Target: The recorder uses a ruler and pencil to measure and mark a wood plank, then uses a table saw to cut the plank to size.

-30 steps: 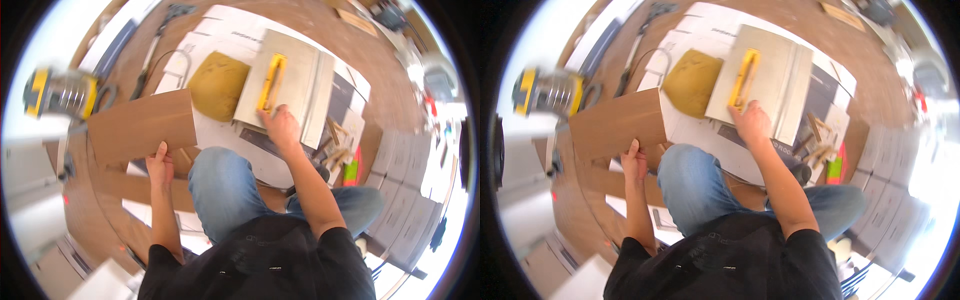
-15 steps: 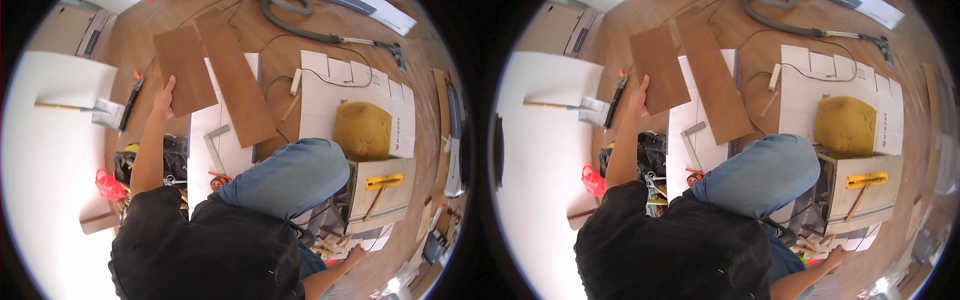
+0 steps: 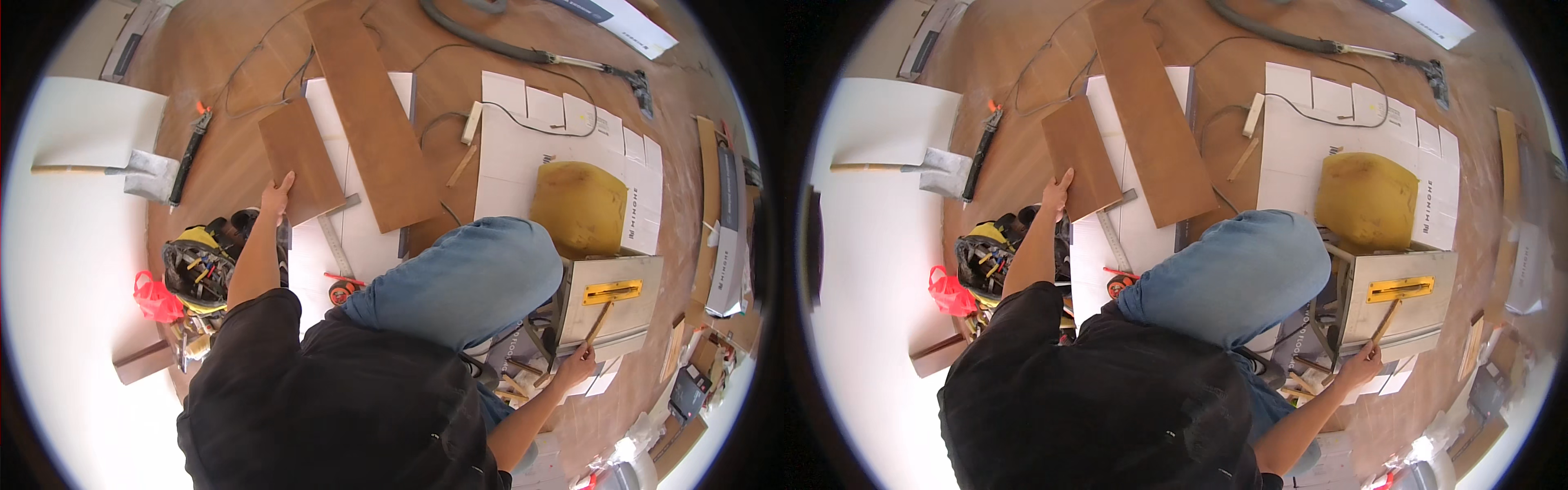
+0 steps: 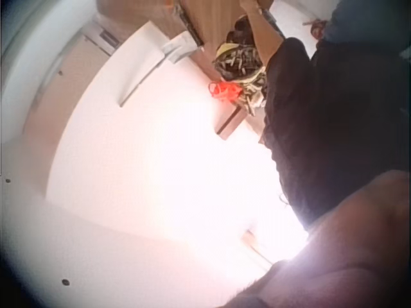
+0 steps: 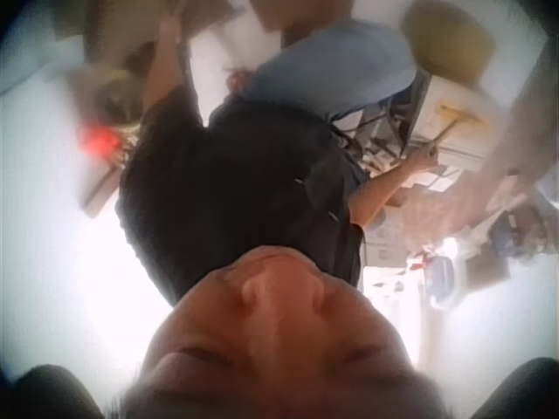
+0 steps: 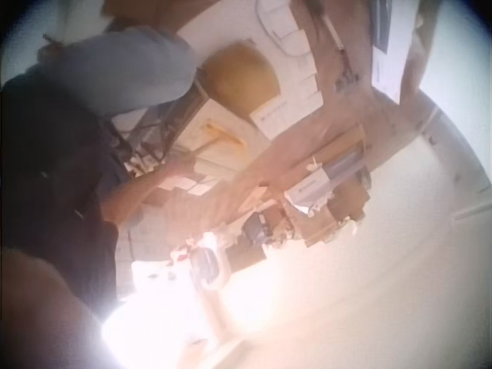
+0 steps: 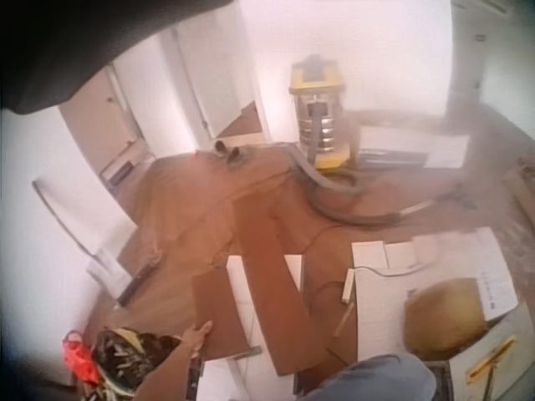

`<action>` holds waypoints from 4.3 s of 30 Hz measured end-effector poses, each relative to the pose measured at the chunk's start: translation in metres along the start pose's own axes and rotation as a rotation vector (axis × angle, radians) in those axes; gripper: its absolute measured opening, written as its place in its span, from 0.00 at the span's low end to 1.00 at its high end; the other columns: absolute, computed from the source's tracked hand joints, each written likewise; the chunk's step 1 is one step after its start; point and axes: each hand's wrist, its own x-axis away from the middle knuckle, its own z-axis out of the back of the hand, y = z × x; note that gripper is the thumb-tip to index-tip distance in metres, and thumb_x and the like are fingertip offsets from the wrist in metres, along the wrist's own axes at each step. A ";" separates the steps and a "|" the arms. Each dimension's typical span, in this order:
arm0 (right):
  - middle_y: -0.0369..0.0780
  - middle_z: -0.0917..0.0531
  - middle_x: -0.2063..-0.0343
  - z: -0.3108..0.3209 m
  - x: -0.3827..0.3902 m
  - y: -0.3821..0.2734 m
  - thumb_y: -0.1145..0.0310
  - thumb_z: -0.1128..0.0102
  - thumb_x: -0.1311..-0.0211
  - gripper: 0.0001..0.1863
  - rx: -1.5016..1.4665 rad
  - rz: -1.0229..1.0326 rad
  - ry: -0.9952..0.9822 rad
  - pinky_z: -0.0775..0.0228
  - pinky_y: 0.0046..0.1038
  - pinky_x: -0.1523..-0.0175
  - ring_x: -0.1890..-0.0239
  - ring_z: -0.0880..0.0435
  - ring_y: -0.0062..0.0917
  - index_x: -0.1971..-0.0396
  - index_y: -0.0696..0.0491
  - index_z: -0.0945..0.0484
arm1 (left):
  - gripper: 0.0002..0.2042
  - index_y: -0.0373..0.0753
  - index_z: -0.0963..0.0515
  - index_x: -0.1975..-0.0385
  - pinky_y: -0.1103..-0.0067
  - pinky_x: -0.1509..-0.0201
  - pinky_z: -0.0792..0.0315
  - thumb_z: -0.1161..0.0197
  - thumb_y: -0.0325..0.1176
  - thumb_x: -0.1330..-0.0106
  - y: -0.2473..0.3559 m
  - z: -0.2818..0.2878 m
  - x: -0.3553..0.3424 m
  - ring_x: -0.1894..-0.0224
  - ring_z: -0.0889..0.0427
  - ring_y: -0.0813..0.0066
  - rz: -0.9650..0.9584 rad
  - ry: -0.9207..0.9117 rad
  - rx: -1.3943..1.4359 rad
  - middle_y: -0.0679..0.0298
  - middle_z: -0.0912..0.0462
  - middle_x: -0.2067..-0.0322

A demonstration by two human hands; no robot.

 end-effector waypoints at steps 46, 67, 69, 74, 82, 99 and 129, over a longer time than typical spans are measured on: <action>0.59 0.14 0.52 -0.058 -0.047 0.155 0.44 0.59 0.19 0.35 -0.345 -0.501 0.139 0.25 0.45 0.40 0.47 0.15 0.53 0.44 0.65 0.19 | 0.70 0.25 0.55 0.22 0.54 0.21 0.44 0.28 0.74 0.52 0.118 -0.272 -0.042 0.22 0.42 0.41 -0.062 -0.011 -1.065 0.37 0.46 0.24; 0.54 0.14 0.50 -0.023 0.016 0.157 0.44 0.48 0.26 0.34 -0.374 -0.553 0.348 0.27 0.43 0.39 0.47 0.16 0.45 0.45 0.64 0.19 | 0.58 0.28 0.29 0.32 0.61 0.32 0.27 0.23 0.71 0.54 0.098 -0.305 0.044 0.30 0.29 0.52 0.045 -0.007 -0.961 0.56 0.28 0.31; 0.55 0.14 0.50 -0.043 0.010 0.143 0.44 0.47 0.26 0.33 -0.407 -0.517 0.298 0.28 0.44 0.38 0.47 0.16 0.47 0.44 0.63 0.19 | 0.56 0.29 0.30 0.31 0.62 0.33 0.26 0.21 0.68 0.53 0.093 -0.274 -0.027 0.34 0.25 0.54 -0.008 -0.030 -0.831 0.55 0.25 0.33; 0.57 0.20 0.41 -0.058 0.022 0.084 0.45 0.47 0.26 0.33 -0.483 -0.581 0.250 0.36 0.46 0.31 0.36 0.26 0.49 0.41 0.61 0.21 | 0.41 0.33 0.26 0.33 0.67 0.37 0.23 0.18 0.49 0.44 0.116 -0.227 -0.122 0.45 0.16 0.61 -0.196 -0.162 -0.267 0.55 0.16 0.43; 0.51 0.28 0.36 0.018 0.042 -0.017 0.71 0.41 0.27 0.24 -0.534 -0.131 0.473 0.35 0.42 0.29 0.34 0.28 0.44 0.34 0.59 0.30 | 0.12 0.36 0.20 0.51 0.72 0.48 0.15 0.29 0.29 0.31 0.149 -0.275 -0.071 0.49 0.14 0.68 0.104 -0.560 0.799 0.62 0.13 0.56; 0.53 0.34 0.27 0.053 -0.079 -0.276 0.64 0.49 0.31 0.31 0.037 0.543 0.385 0.46 0.47 0.21 0.24 0.37 0.46 0.29 0.56 0.33 | 0.20 0.29 0.29 0.36 0.65 0.29 0.26 0.40 0.29 0.24 0.234 -0.474 0.284 0.35 0.22 0.60 -0.006 -1.393 0.751 0.56 0.21 0.37; 0.47 0.42 0.22 -0.077 -0.240 -0.162 0.66 0.54 0.24 0.32 0.016 -0.103 0.304 0.59 0.41 0.16 0.19 0.47 0.41 0.24 0.59 0.42 | 0.18 0.41 0.25 0.40 0.65 0.28 0.25 0.33 0.26 0.28 0.182 -0.763 0.276 0.39 0.21 0.67 0.131 -1.519 0.180 0.64 0.19 0.42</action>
